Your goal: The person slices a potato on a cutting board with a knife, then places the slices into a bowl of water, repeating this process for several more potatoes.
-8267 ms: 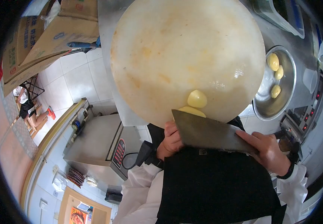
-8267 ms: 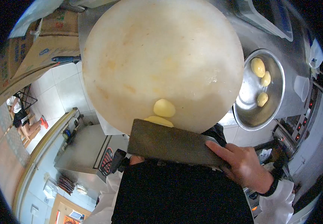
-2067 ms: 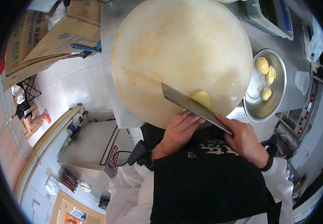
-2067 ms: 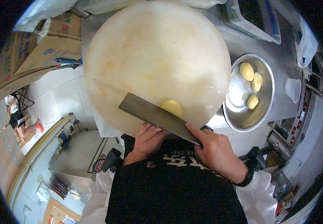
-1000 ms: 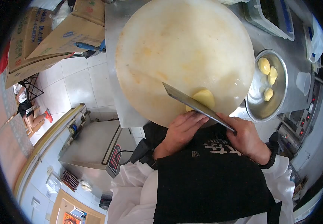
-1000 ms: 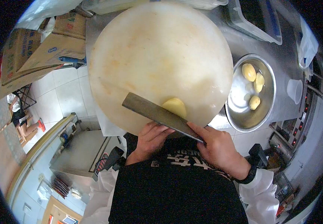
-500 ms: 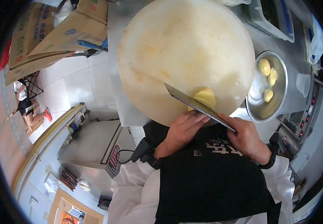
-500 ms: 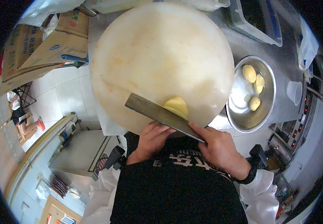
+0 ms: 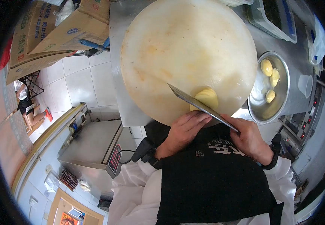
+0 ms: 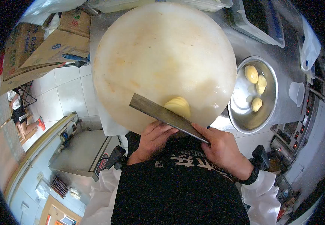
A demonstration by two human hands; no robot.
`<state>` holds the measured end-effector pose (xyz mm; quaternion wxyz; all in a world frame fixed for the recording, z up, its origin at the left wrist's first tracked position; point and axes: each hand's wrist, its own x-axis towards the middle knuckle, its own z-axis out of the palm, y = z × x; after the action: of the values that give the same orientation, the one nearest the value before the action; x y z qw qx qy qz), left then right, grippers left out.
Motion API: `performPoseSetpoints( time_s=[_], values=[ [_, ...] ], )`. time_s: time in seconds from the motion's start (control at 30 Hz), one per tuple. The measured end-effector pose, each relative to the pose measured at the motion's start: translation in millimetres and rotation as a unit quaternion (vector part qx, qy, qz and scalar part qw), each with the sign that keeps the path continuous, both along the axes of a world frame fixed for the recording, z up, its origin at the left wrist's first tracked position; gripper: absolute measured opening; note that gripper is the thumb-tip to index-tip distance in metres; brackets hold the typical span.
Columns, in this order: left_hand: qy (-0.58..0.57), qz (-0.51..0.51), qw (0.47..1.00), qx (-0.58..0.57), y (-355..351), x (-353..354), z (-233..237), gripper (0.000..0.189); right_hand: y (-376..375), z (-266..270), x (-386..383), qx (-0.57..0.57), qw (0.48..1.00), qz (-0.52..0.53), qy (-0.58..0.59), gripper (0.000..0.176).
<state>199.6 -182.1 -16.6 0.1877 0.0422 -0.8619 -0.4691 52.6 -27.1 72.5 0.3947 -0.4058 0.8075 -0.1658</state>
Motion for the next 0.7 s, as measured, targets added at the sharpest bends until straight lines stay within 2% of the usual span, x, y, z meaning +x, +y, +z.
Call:
performPoseSetpoints(
  time_s=[0.13,0.2,0.23,0.3,0.47,0.63,0.7],
  values=[
    [0.009,0.009,1.000,-0.019,5,10,-9,0.031,-1,25,-6,0.020,0.999,0.001,-0.035,0.060],
    [-0.071,-0.009,0.985,0.158,10,19,-17,0.029,0,39,-5,0.039,0.998,0.007,-0.048,0.060],
    [-0.071,-0.009,0.985,0.158,9,20,-17,0.029,0,43,-4,0.049,0.998,0.012,-0.047,0.061],
    [0.001,-0.003,1.000,0.005,3,14,-14,0.028,0,41,-3,0.060,0.997,0.016,-0.045,0.061],
    [0.031,0.026,0.999,-0.028,2,3,-7,0.028,-1,1,5,0.043,0.999,0.016,-0.001,0.064],
    [0.018,0.022,0.999,-0.032,6,9,-9,0.028,3,24,-4,0.034,0.999,0.011,-0.032,0.064],
    [-0.072,-0.009,0.989,0.127,12,22,-21,0.027,2,39,-5,0.045,0.997,0.010,-0.060,0.064]
  ],
)
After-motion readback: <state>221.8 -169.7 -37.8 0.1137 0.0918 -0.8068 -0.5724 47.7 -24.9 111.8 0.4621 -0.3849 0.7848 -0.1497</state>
